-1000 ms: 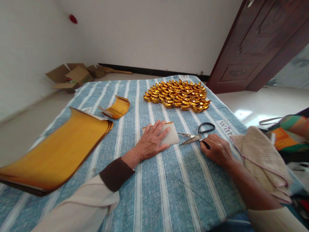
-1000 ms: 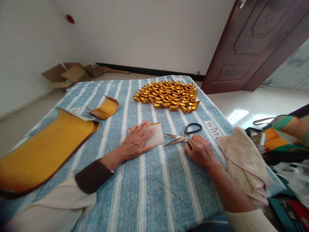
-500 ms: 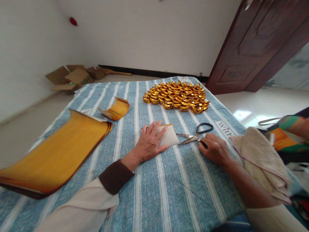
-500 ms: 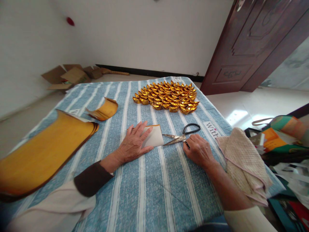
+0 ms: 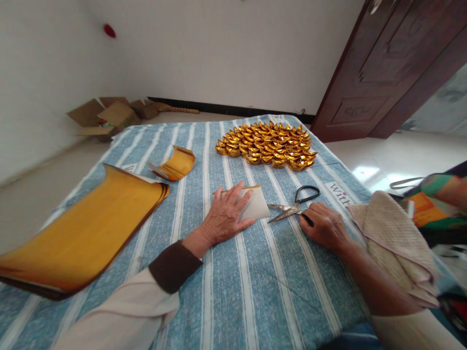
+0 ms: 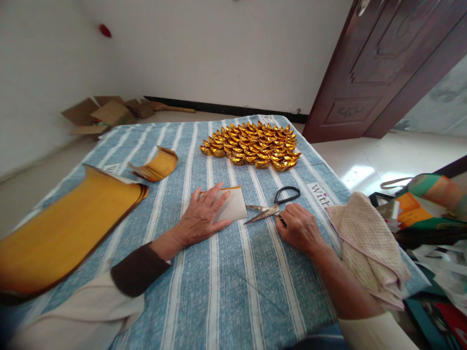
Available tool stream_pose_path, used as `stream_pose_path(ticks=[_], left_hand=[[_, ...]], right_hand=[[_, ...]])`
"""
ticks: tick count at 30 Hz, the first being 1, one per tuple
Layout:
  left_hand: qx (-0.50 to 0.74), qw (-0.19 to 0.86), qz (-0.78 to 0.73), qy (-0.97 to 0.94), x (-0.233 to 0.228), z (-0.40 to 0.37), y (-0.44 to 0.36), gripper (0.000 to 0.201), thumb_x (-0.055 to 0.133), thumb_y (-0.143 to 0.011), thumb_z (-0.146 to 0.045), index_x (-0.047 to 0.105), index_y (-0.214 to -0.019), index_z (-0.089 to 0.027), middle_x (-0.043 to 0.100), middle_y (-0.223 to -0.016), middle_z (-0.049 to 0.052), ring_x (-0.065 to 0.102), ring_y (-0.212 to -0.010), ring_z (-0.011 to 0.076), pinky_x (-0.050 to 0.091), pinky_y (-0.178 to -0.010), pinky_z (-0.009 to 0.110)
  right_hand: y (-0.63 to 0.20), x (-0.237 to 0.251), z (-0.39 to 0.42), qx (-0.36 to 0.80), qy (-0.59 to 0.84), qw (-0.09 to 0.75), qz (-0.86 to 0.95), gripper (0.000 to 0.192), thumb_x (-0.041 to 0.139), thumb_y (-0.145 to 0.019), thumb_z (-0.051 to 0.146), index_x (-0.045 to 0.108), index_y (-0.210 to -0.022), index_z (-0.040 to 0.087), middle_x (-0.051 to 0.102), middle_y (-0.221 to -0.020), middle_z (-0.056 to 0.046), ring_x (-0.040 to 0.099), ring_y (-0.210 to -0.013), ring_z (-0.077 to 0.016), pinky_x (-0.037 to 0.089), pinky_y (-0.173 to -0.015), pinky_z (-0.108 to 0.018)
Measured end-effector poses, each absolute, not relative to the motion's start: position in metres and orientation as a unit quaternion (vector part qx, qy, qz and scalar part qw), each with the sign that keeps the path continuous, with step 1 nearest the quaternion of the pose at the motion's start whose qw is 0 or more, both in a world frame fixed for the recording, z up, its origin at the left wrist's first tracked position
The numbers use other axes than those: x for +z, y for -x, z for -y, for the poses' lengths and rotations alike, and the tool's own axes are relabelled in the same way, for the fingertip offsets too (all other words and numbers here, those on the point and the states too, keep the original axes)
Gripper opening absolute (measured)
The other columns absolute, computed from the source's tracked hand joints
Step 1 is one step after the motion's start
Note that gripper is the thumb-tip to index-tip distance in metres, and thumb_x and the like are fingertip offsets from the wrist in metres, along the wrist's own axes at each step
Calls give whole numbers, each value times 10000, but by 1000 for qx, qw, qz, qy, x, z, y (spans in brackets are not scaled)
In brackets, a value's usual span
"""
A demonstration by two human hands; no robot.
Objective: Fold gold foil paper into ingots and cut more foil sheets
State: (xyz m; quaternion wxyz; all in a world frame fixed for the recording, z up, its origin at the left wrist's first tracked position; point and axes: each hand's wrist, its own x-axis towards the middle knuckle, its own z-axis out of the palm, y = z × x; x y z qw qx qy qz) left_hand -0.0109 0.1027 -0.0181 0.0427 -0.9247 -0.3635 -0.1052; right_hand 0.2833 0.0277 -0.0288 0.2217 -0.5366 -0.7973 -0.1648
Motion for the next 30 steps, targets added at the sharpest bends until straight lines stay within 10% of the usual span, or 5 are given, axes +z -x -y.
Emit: stream_pose_path(ticks=[30], left_hand=[[-14, 4, 365, 931, -20, -110, 8, 593, 444, -946, -535, 375, -1437, -209, 281, -1540, 176, 240, -1413, 347, 197, -1088, 567]], right_hand=[[-269, -25, -33, -125, 470, 218, 846, 264, 537, -859, 191, 568, -597, 193, 528, -636, -25, 480, -675, -156, 360, -659, -286]])
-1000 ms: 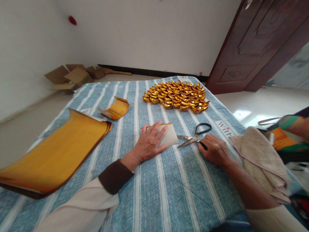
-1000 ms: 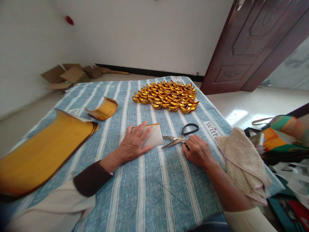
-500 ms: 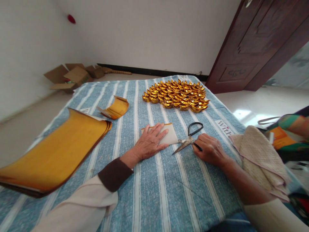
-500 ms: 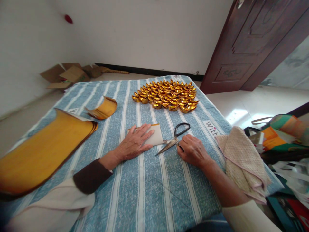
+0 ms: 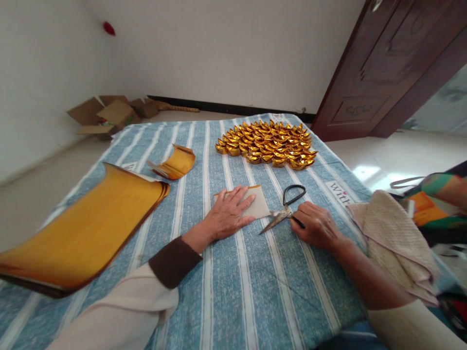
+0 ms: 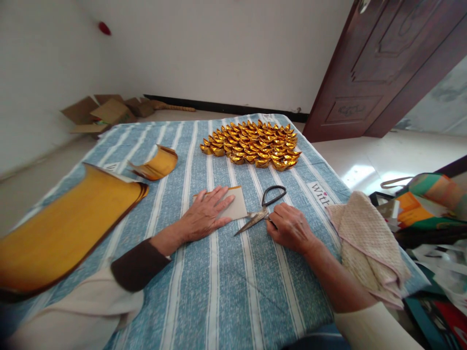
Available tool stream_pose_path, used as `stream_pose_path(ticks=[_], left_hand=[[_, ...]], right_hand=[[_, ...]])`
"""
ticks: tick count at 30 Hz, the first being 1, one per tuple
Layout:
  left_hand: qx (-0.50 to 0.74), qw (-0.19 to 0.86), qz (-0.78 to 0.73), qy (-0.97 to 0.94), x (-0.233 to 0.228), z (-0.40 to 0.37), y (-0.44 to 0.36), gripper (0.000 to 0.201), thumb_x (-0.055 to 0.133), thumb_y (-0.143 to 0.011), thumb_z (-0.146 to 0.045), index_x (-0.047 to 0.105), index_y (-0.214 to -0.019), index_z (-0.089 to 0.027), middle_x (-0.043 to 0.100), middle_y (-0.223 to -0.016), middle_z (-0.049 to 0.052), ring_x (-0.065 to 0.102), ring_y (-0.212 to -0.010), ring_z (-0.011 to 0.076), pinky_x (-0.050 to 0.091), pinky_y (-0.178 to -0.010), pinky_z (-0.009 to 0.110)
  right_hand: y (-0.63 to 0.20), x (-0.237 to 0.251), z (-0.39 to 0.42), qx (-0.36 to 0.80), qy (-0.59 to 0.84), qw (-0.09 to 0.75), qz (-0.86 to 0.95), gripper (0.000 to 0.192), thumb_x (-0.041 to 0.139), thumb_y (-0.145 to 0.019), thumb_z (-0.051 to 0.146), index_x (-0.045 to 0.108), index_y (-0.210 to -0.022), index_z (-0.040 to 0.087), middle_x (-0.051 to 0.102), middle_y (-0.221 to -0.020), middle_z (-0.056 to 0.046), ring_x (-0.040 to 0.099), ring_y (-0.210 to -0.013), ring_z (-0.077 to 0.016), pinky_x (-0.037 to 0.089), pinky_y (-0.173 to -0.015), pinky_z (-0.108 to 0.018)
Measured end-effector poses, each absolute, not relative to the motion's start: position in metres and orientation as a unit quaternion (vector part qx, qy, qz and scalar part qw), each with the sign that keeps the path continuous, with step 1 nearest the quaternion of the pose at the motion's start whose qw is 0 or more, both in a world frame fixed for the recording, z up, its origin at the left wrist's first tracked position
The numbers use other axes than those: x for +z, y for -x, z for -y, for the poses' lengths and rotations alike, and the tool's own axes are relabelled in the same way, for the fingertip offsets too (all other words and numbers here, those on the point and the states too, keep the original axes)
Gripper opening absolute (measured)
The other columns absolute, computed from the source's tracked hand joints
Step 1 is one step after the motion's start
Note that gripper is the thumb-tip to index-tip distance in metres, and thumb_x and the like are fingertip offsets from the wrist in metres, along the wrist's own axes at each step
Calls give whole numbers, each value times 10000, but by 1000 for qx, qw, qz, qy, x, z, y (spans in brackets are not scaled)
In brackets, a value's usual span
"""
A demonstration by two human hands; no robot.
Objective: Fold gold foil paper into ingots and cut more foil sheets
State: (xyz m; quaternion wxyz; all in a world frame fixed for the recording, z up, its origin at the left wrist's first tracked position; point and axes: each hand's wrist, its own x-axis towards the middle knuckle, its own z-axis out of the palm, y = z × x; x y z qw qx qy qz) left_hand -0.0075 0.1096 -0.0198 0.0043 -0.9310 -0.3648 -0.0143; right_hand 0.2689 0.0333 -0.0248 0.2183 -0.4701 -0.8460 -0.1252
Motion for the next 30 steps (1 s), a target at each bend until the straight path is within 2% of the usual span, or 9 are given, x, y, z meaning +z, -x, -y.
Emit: stream_pose_path(ticks=[4, 6, 12, 18, 30], left_hand=[[-42, 32, 413, 909, -20, -108, 9, 765, 517, -866, -631, 340, -1453, -173, 247, -1533, 224, 260, -1383, 420, 211, -1072, 585], [-49, 44, 417, 907, -19, -107, 9, 818, 547, -840, -644, 323, -1457, -156, 259, -1520, 242, 306, -1358, 420, 209, -1072, 591], [-78, 64, 404, 909, -16, -108, 10, 843, 620, -803, -610, 321, -1444, -150, 340, -1472, 243, 403, -1286, 390, 173, -1079, 616], [-125, 90, 378, 913, -17, -108, 13, 829, 644, -791, -587, 334, -1419, -144, 303, -1491, 241, 370, -1299, 392, 152, -1092, 602], [-168, 111, 350, 915, -15, -108, 13, 876, 668, -764, -593, 316, -1425, -140, 332, -1461, 243, 394, -1257, 389, 177, -1083, 592]], right_hand=[[-279, -28, -29, -144, 508, 234, 816, 248, 547, -849, 192, 571, -602, 191, 525, -627, -24, 489, -663, -160, 360, -648, -289], [-284, -30, -28, -155, 529, 244, 798, 239, 552, -847, 195, 576, -609, 190, 527, -623, -23, 498, -660, -160, 357, -640, -290], [-293, -34, -32, -160, 555, 263, 773, 228, 558, -846, 202, 585, -620, 194, 532, -619, -20, 510, -651, -158, 359, -631, -284], [-291, -32, -37, -166, 555, 264, 771, 229, 565, -839, 204, 581, -611, 193, 528, -611, -17, 507, -642, -155, 359, -629, -283], [-282, -31, -46, -146, 524, 269, 795, 222, 562, -838, 198, 585, -617, 197, 545, -623, -24, 513, -660, -164, 379, -641, -286]])
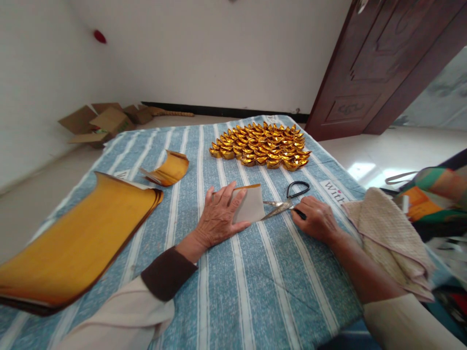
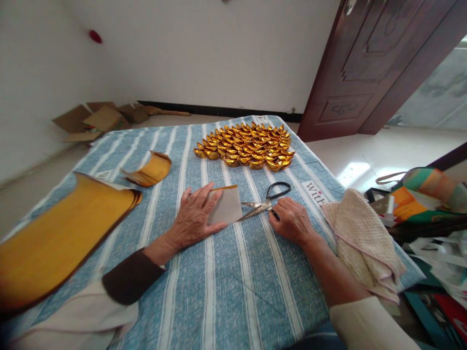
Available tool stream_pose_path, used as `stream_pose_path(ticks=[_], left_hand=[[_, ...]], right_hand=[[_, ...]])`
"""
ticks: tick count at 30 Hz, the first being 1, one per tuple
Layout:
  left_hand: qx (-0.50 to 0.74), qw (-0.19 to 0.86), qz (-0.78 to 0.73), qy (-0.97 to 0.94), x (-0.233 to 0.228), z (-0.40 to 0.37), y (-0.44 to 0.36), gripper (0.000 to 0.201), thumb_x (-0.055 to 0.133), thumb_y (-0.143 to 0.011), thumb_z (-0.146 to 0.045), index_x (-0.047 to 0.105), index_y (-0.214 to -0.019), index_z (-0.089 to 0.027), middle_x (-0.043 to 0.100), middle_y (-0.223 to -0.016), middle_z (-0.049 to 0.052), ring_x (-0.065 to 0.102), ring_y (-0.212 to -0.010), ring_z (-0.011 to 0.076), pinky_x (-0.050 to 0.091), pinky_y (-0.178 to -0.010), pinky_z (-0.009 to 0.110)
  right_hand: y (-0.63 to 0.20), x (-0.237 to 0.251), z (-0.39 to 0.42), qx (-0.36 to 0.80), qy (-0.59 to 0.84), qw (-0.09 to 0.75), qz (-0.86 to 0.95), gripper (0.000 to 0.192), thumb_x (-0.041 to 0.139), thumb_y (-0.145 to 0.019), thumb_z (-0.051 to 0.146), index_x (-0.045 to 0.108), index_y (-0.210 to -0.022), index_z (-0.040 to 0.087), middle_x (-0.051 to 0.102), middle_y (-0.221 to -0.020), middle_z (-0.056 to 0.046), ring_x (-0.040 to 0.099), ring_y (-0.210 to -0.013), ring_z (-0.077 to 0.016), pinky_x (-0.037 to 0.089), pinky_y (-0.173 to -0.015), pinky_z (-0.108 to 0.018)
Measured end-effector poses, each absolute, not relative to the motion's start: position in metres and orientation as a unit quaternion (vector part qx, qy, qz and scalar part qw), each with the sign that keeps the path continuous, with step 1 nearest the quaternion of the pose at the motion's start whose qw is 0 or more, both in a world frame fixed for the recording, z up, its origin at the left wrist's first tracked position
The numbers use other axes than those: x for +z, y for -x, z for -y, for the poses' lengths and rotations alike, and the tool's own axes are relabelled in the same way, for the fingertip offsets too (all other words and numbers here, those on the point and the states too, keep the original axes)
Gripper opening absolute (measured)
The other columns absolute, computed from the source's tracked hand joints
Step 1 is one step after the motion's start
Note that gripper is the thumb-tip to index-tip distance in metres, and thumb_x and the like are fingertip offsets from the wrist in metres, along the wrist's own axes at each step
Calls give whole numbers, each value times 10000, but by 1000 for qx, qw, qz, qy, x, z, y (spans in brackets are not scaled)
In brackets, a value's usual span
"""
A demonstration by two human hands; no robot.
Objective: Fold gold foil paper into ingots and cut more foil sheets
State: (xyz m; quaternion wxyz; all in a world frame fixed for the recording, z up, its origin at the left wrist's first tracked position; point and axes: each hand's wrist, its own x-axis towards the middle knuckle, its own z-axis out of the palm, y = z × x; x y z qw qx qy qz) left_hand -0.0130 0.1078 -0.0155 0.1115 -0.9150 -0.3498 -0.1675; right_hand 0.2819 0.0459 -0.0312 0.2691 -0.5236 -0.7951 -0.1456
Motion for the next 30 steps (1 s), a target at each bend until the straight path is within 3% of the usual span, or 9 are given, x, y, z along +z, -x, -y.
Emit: stream_pose_path(ticks=[10, 22, 30], left_hand=[[-194, 105, 338, 915, -17, -108, 14, 887, 652, -773, -593, 282, -1445, -148, 337, -1456, 229, 388, -1254, 392, 196, -1071, 608], [-232, 129, 278, 923, -9, -95, 23, 772, 627, -829, -490, 274, -1444, -185, 474, -1359, 198, 455, -1214, 362, 192, -1094, 605], [-245, 137, 274, 920, -7, -93, 27, 708, 622, -852, -440, 278, -1437, -239, 517, -1324, 158, 491, -1186, 337, 218, -1098, 594]], right_hand=[[-279, -32, -44, -151, 495, 251, 818, 227, 566, -830, 176, 586, -605, 195, 542, -634, -27, 501, -672, -161, 384, -661, -282], [-281, -30, -39, -134, 508, 248, 814, 230, 555, -841, 189, 581, -613, 194, 545, -642, -31, 494, -684, -166, 379, -656, -288], [-288, -27, -35, -135, 542, 309, 770, 182, 553, -846, 176, 624, -678, 189, 574, -658, -32, 521, -679, -162, 393, -657, -285]])
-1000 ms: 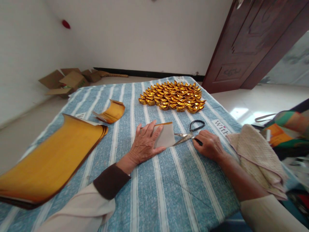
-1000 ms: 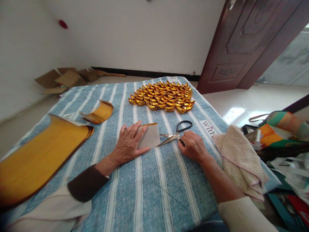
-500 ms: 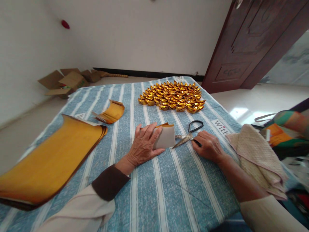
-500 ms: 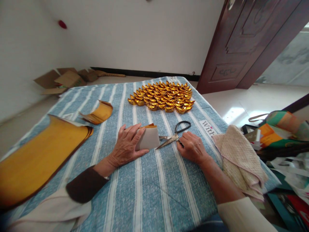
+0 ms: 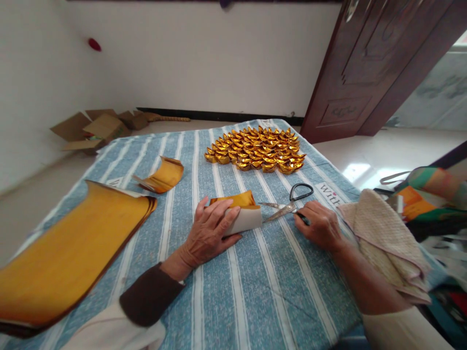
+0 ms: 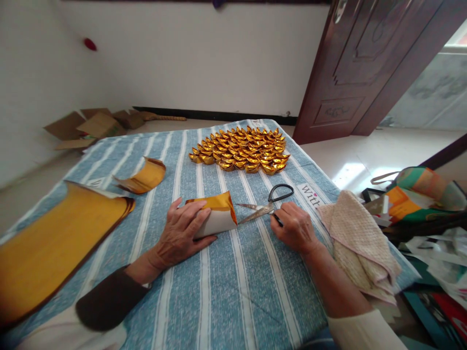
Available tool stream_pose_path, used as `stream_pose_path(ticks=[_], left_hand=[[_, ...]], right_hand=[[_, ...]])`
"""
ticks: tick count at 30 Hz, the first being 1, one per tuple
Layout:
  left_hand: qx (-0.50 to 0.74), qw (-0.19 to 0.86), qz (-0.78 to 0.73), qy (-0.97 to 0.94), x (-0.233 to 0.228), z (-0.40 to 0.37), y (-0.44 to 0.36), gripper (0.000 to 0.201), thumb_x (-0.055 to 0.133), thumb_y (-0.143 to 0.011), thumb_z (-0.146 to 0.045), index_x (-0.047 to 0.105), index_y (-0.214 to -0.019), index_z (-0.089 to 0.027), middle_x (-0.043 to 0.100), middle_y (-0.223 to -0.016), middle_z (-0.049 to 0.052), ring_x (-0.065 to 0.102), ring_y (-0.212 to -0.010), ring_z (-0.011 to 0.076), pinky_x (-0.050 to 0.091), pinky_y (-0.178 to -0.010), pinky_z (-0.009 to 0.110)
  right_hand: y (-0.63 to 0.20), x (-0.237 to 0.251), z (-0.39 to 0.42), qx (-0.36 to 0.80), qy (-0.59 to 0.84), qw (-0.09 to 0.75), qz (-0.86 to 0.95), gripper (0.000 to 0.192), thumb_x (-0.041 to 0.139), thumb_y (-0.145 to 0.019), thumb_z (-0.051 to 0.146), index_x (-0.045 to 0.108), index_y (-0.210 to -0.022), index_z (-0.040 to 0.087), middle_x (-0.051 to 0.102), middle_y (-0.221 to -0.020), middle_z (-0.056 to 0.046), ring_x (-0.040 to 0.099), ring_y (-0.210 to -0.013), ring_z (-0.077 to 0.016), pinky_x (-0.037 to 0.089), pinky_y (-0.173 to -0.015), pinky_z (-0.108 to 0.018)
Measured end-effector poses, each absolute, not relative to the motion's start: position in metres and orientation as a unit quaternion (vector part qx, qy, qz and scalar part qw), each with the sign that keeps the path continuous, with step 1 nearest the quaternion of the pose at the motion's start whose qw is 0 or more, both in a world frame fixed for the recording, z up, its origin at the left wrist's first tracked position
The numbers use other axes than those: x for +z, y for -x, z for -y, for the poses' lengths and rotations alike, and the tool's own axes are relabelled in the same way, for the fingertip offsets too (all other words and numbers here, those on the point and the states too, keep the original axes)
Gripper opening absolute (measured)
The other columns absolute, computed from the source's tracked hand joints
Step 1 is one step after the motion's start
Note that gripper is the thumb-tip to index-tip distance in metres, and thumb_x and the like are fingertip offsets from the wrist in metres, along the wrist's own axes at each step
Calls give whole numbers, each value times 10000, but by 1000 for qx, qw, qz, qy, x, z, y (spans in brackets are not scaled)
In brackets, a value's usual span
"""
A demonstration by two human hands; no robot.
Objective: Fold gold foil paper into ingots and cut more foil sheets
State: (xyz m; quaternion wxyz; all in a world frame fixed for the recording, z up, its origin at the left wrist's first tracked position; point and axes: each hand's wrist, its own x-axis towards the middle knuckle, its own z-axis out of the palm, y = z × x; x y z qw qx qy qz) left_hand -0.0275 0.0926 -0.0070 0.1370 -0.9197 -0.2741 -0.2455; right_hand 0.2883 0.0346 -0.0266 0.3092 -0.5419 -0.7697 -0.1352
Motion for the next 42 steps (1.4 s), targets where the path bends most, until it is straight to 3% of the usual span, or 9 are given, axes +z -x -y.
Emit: stream_pose_path(ticks=[8, 13, 18, 22, 27, 42], left_hand=[[-238, 133, 284, 919, -8, -94, 28, 762, 637, -833, -464, 266, -1447, -206, 483, -1353, 187, 469, -1203, 351, 213, -1093, 591], [-189, 108, 311, 925, -9, -104, 26, 803, 593, -818, -600, 304, -1445, -190, 414, -1417, 216, 423, -1257, 375, 186, -1093, 600], [-132, 111, 345, 923, -9, -109, 21, 604, 536, -895, -553, 433, -1388, -221, 269, -1535, 195, 263, -1392, 390, 141, -1090, 629], [-94, 95, 318, 939, -7, -106, 15, 410, 504, -958, -386, 495, -1340, -238, 327, -1528, 140, 283, -1404, 332, 150, -1114, 584], [-37, 42, 268, 962, -11, -107, 11, 388, 357, -1015, -324, 456, -1382, -242, 355, -1524, 89, 316, -1399, 254, 195, -1125, 493], [-11, -20, 282, 959, -20, -116, 10, 485, 322, -1008, -428, 366, -1450, -232, 339, -1532, 88, 274, -1414, 255, 196, -1110, 465]], right_hand=[[-287, -25, -36, -109, 506, 291, 804, 201, 550, -851, 187, 615, -661, 188, 557, -647, -28, 506, -678, -158, 387, -661, -285], [-279, -26, -37, -100, 485, 249, 833, 236, 553, -846, 199, 577, -612, 196, 551, -648, -30, 484, -681, -161, 372, -658, -291], [-274, -25, -38, -110, 481, 236, 837, 245, 552, -848, 204, 566, -604, 196, 534, -645, -28, 474, -684, -161, 365, -654, -290], [-271, -25, -36, -109, 480, 234, 839, 243, 546, -847, 200, 563, -604, 197, 526, -643, -27, 471, -684, -161, 363, -649, -292], [-267, -24, -32, -104, 480, 222, 842, 237, 543, -850, 195, 558, -613, 196, 530, -651, -27, 477, -690, -163, 364, -656, -295], [-265, -23, -30, -119, 469, 207, 850, 271, 511, -873, 187, 556, -606, 197, 518, -645, -31, 455, -671, -164, 355, -645, -305]])
